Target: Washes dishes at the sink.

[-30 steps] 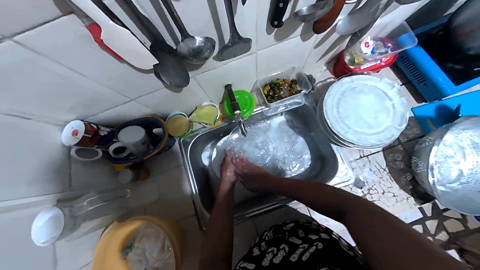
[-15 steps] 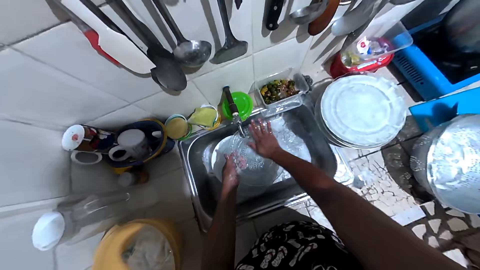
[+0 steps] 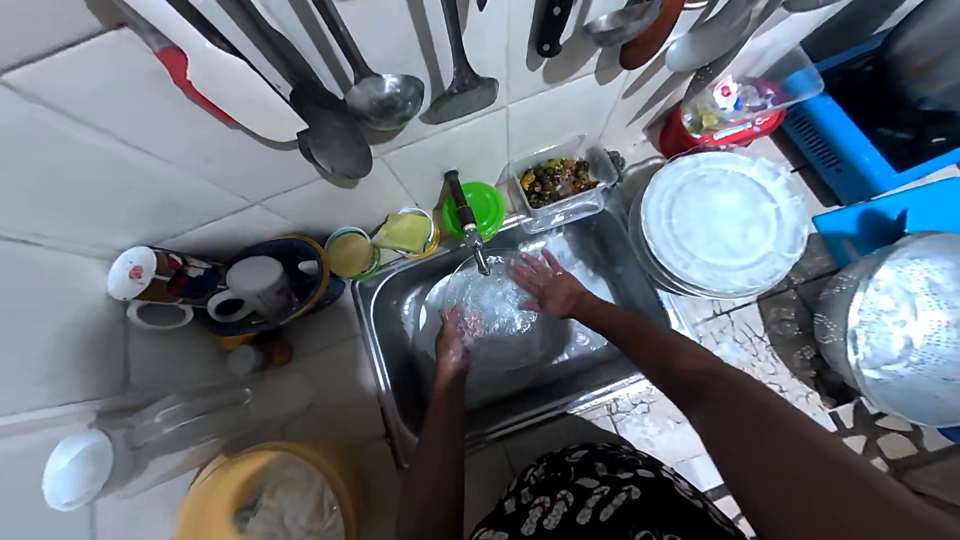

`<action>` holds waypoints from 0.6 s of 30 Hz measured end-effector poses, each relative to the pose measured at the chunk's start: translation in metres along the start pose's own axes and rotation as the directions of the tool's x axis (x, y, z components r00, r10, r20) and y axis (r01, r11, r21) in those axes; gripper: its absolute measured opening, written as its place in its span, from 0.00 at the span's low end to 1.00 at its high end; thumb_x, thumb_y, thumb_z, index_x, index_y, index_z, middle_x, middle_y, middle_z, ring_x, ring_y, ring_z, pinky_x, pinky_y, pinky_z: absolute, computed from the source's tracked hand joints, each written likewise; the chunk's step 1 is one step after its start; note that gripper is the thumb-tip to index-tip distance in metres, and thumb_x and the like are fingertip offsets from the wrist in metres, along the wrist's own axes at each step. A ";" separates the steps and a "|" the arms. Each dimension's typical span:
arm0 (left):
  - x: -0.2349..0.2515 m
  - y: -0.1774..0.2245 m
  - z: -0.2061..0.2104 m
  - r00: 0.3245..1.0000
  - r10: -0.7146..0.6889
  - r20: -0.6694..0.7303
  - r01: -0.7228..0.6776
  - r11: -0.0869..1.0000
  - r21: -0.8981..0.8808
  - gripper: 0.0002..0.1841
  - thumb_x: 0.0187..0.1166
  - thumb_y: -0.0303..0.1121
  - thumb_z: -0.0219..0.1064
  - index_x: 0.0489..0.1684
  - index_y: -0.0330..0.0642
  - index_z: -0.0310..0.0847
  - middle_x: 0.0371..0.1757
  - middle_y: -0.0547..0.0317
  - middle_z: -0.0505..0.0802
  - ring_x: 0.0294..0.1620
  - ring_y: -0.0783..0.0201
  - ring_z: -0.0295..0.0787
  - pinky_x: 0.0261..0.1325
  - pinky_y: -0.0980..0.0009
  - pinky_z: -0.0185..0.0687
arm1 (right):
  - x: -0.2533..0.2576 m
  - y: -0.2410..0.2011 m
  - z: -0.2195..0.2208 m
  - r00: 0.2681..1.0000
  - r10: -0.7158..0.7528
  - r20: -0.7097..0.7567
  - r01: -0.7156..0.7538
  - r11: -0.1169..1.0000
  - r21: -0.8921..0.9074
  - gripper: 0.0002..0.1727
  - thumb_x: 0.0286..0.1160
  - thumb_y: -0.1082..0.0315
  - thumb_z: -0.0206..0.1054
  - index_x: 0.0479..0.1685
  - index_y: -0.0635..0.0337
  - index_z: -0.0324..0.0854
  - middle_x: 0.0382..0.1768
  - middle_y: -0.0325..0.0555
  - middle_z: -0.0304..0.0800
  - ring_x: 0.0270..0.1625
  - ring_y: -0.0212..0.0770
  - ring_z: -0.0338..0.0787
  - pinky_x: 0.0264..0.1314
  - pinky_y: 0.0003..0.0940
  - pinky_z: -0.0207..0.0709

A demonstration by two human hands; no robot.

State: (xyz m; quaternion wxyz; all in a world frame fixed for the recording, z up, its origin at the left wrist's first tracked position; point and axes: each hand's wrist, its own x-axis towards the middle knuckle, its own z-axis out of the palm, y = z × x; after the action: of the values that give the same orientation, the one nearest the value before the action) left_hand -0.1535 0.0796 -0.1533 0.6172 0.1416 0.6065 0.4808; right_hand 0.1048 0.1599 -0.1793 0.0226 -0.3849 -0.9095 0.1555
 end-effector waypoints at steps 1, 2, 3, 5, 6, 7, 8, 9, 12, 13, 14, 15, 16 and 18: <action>-0.001 -0.001 0.005 1.000 -0.015 0.012 0.015 1.000 -0.021 0.35 0.95 0.57 0.30 0.85 0.39 0.64 0.55 0.46 0.91 0.45 0.60 0.91 0.51 0.64 0.89 | 0.014 -0.005 0.001 0.993 0.080 -0.092 -0.083 0.996 -0.036 0.46 0.85 0.32 0.45 0.94 0.55 0.56 0.95 0.48 0.50 0.97 0.57 0.44 0.94 0.71 0.29; -0.003 -0.002 0.010 0.999 -0.029 0.020 0.030 0.998 -0.050 0.35 0.94 0.57 0.31 0.85 0.38 0.63 0.54 0.46 0.91 0.44 0.60 0.92 0.49 0.64 0.89 | 0.029 -0.014 0.004 0.973 0.141 -0.185 -0.152 0.987 -0.049 0.47 0.85 0.31 0.44 0.94 0.57 0.56 0.95 0.49 0.51 0.97 0.58 0.46 0.94 0.70 0.31; -0.005 -0.004 0.015 0.999 -0.037 0.028 0.039 0.997 -0.068 0.36 0.94 0.58 0.31 0.84 0.38 0.62 0.53 0.47 0.91 0.44 0.61 0.92 0.49 0.65 0.90 | 0.043 -0.027 0.008 0.950 0.191 -0.247 -0.203 0.979 -0.026 0.47 0.84 0.32 0.46 0.93 0.59 0.58 0.94 0.50 0.52 0.96 0.60 0.47 0.94 0.69 0.32; -0.008 -0.008 0.021 0.998 -0.025 0.052 0.028 0.999 -0.045 0.36 0.94 0.58 0.30 0.86 0.39 0.62 0.61 0.50 0.89 0.52 0.64 0.90 0.56 0.66 0.87 | 0.063 -0.060 0.009 0.944 0.238 -0.230 -0.227 0.971 0.072 0.42 0.88 0.39 0.47 0.91 0.61 0.60 0.94 0.54 0.51 0.96 0.61 0.45 0.96 0.65 0.32; -0.010 -0.010 0.022 0.998 -0.017 0.061 0.018 1.000 -0.019 0.37 0.94 0.59 0.29 0.86 0.41 0.64 0.67 0.51 0.87 0.60 0.65 0.86 0.64 0.66 0.83 | 0.066 -0.079 0.008 0.961 0.227 -0.157 -0.207 0.969 0.134 0.39 0.89 0.42 0.45 0.91 0.62 0.61 0.94 0.55 0.52 0.97 0.60 0.43 0.98 0.60 0.31; -0.010 -0.011 0.028 1.000 0.003 -0.014 -0.003 1.000 -0.003 0.35 0.93 0.59 0.31 0.73 0.42 0.75 0.57 0.54 0.90 0.52 0.67 0.87 0.54 0.68 0.84 | 0.065 -0.096 0.009 0.982 0.174 -0.072 -0.158 0.969 0.189 0.38 0.91 0.46 0.41 0.93 0.61 0.55 0.94 0.55 0.51 0.98 0.56 0.42 0.99 0.56 0.31; -0.008 -0.011 0.035 0.995 0.022 -0.099 -0.021 1.000 0.007 0.34 0.92 0.60 0.32 0.56 0.45 0.80 0.44 0.59 0.92 0.41 0.70 0.89 0.41 0.71 0.86 | 0.061 -0.109 0.010 0.996 0.088 -0.006 -0.085 0.968 0.236 0.37 0.93 0.49 0.39 0.95 0.62 0.49 0.95 0.55 0.46 0.98 0.53 0.41 0.99 0.53 0.31; -0.010 -0.008 0.033 0.999 0.010 -0.038 -0.012 0.999 -0.046 0.35 0.93 0.60 0.30 0.68 0.43 0.77 0.54 0.55 0.92 0.51 0.67 0.90 0.53 0.65 0.88 | 0.051 -0.118 0.013 1.000 -0.005 0.017 0.000 0.960 0.281 0.36 0.93 0.53 0.39 0.95 0.63 0.48 0.95 0.55 0.46 0.98 0.51 0.43 0.99 0.51 0.33; -0.005 -0.006 0.024 1.000 -0.016 0.027 0.019 0.991 -0.130 0.39 0.91 0.62 0.26 0.84 0.43 0.64 0.59 0.54 0.90 0.52 0.67 0.89 0.55 0.67 0.87 | 0.005 -0.108 0.014 0.962 -0.263 0.069 0.225 0.911 0.345 0.34 0.91 0.57 0.49 0.94 0.61 0.53 0.95 0.51 0.50 0.97 0.48 0.46 0.99 0.47 0.32; -0.004 -0.005 0.022 1.000 -0.014 0.003 0.015 0.990 -0.142 0.39 0.91 0.63 0.26 0.85 0.43 0.62 0.56 0.53 0.91 0.47 0.66 0.91 0.49 0.68 0.89 | -0.012 -0.094 0.013 0.941 -0.325 0.094 0.277 0.899 0.339 0.35 0.89 0.56 0.53 0.94 0.58 0.55 0.95 0.48 0.51 0.97 0.48 0.46 0.99 0.48 0.32; -0.003 -0.004 0.018 1.000 -0.006 0.001 0.006 0.987 -0.163 0.39 0.92 0.62 0.27 0.87 0.41 0.59 0.59 0.49 0.90 0.48 0.63 0.91 0.50 0.66 0.89 | -0.026 -0.076 0.011 0.930 -0.352 0.105 0.301 0.895 0.330 0.36 0.87 0.53 0.57 0.93 0.53 0.58 0.95 0.44 0.53 0.97 0.47 0.47 0.99 0.51 0.33; -0.001 -0.004 0.013 1.000 0.006 0.000 -0.006 0.986 -0.165 0.38 0.92 0.61 0.28 0.88 0.40 0.57 0.62 0.47 0.88 0.51 0.62 0.91 0.53 0.65 0.89 | -0.037 -0.055 0.006 0.931 -0.346 0.116 0.294 0.900 0.322 0.37 0.85 0.50 0.61 0.93 0.47 0.60 0.94 0.40 0.56 0.97 0.48 0.48 0.99 0.54 0.34; 0.000 -0.004 0.010 1.000 0.017 -0.005 -0.018 0.988 -0.153 0.38 0.93 0.60 0.29 0.88 0.40 0.58 0.63 0.47 0.88 0.52 0.62 0.91 0.54 0.65 0.89 | -0.044 -0.034 -0.002 0.935 -0.330 0.129 0.282 0.914 0.292 0.36 0.84 0.48 0.63 0.92 0.44 0.63 0.93 0.40 0.58 0.97 0.50 0.49 0.98 0.57 0.35; 0.001 -0.003 0.007 1.000 0.025 -0.001 -0.025 0.992 -0.121 0.37 0.94 0.59 0.28 0.86 0.40 0.60 0.59 0.50 0.89 0.48 0.64 0.90 0.51 0.67 0.88 | -0.040 0.002 -0.014 0.942 -0.273 0.196 0.241 0.955 0.174 0.33 0.88 0.47 0.56 0.92 0.43 0.62 0.94 0.47 0.53 0.97 0.58 0.44 0.96 0.65 0.29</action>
State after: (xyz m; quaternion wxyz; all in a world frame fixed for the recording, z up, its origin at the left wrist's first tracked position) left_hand -0.1462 0.0815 -0.1550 0.6186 0.1115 0.5742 0.5246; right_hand 0.1361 0.1367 -0.1632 -0.0285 -0.2407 -0.9349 0.2592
